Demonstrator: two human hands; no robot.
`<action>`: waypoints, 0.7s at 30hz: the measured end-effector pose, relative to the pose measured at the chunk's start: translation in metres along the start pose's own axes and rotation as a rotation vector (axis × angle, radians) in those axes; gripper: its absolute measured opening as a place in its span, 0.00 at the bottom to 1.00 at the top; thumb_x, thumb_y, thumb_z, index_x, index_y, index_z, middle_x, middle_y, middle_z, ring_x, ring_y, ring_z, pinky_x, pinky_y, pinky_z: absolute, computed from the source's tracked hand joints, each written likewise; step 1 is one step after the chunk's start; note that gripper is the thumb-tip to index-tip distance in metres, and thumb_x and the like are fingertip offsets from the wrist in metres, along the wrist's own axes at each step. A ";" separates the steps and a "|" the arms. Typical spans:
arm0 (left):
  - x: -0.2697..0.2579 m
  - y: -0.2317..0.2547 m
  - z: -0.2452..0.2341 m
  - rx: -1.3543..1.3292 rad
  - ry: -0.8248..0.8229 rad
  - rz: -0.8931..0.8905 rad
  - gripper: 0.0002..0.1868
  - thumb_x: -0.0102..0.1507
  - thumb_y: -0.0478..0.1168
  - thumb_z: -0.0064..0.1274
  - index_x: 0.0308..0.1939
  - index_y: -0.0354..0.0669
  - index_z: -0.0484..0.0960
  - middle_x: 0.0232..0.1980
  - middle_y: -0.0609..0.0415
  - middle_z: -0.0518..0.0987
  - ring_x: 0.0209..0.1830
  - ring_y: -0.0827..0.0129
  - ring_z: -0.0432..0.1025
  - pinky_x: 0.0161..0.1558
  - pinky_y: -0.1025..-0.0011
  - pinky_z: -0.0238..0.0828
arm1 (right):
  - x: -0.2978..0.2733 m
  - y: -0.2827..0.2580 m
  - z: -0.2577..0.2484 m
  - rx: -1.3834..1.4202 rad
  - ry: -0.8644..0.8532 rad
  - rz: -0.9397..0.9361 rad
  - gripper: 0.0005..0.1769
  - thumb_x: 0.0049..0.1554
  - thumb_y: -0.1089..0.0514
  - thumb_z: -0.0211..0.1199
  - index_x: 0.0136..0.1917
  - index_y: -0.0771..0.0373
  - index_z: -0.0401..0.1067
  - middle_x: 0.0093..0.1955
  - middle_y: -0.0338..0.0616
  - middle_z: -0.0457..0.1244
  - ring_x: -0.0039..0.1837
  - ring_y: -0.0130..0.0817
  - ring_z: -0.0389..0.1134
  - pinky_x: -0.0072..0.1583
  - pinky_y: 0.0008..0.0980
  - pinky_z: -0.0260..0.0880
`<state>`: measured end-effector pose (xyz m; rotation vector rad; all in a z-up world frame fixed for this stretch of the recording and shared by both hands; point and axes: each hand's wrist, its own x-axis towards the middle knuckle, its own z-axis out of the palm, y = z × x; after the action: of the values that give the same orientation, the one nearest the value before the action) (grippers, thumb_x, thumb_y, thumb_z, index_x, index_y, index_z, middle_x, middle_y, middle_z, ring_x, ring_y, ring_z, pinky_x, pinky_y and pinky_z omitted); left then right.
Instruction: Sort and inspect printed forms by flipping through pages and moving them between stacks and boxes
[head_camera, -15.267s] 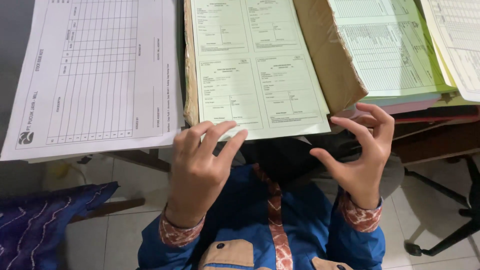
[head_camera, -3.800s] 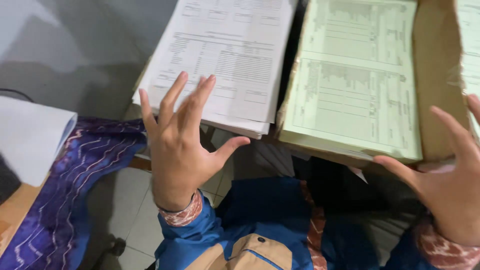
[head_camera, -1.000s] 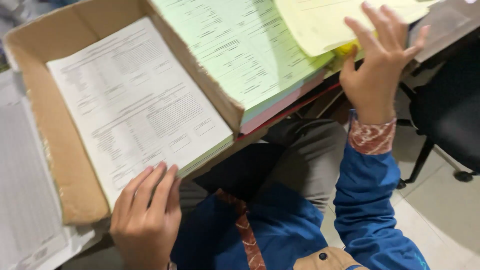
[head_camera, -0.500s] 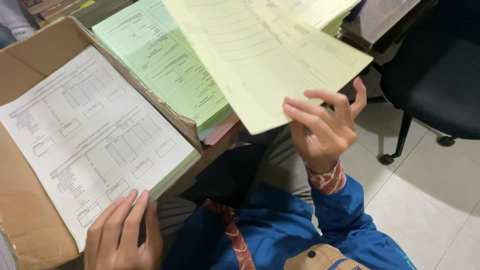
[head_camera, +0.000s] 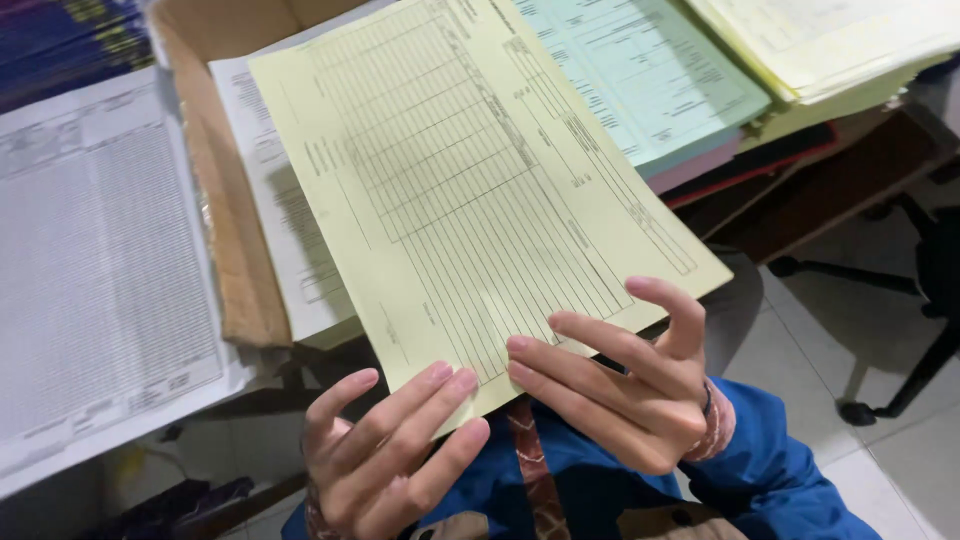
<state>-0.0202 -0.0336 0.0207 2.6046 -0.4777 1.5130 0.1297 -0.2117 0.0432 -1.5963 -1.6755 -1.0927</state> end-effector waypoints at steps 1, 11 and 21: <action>0.002 -0.003 -0.008 0.021 -0.009 -0.013 0.24 0.75 0.60 0.28 0.48 0.54 0.77 0.45 0.58 0.89 0.47 0.71 0.86 0.61 0.63 0.63 | 0.004 0.000 0.005 0.025 0.006 -0.007 0.15 0.66 0.58 0.53 0.49 0.54 0.82 0.51 0.33 0.74 0.52 0.34 0.75 0.65 0.49 0.57; -0.023 -0.034 -0.029 0.297 -0.073 -0.156 0.05 0.67 0.32 0.61 0.36 0.43 0.88 0.41 0.56 0.88 0.41 0.69 0.80 0.58 0.64 0.64 | 0.016 0.007 0.054 0.178 -0.287 -0.032 0.04 0.64 0.56 0.64 0.47 0.56 0.76 0.53 0.36 0.70 0.50 0.39 0.68 0.65 0.54 0.62; -0.037 -0.037 -0.021 0.567 -0.208 -0.224 0.26 0.71 0.70 0.53 0.51 0.57 0.90 0.62 0.59 0.85 0.66 0.65 0.72 0.70 0.40 0.47 | 0.011 0.044 0.070 0.174 -0.435 0.020 0.13 0.57 0.50 0.75 0.52 0.54 0.79 0.62 0.42 0.70 0.61 0.44 0.69 0.69 0.55 0.69</action>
<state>-0.0431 0.0144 0.0023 3.1114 0.2765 1.4742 0.1811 -0.1482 0.0251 -1.8195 -1.9597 -0.5935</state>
